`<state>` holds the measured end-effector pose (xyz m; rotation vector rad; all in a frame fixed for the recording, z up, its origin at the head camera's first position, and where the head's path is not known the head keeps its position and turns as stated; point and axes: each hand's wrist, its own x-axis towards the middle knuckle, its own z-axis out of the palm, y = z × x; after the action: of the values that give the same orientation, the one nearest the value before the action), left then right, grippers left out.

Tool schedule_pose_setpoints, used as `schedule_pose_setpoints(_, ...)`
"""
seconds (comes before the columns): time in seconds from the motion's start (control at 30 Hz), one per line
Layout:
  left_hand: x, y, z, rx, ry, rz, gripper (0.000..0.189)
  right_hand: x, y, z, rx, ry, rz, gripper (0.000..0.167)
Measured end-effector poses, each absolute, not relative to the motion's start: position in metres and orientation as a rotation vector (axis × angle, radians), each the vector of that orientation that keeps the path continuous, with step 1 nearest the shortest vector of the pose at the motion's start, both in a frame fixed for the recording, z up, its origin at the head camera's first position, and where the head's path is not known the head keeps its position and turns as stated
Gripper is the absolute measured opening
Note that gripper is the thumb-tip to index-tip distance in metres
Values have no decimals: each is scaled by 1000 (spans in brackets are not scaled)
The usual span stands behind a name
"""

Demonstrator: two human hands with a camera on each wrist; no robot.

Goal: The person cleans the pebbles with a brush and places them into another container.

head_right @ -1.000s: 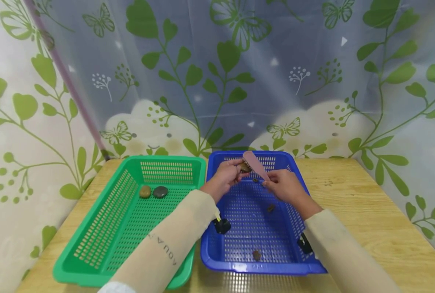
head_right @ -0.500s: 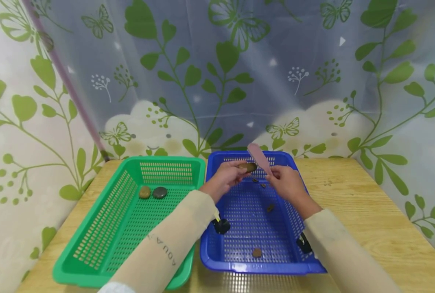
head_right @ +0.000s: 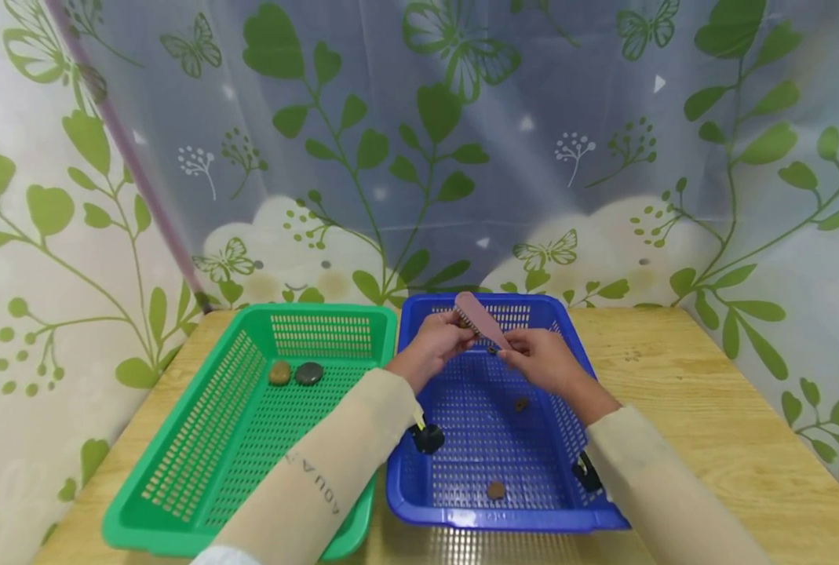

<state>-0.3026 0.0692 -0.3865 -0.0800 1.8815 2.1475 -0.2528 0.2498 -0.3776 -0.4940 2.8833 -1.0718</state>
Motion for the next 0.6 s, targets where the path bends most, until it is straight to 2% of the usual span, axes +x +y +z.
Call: schedule_pose_setpoints(0.6, -302, 69, -386, -148, 1891, 2186, 32, -252, 251, -375, -401, 2922, -1022, 32)
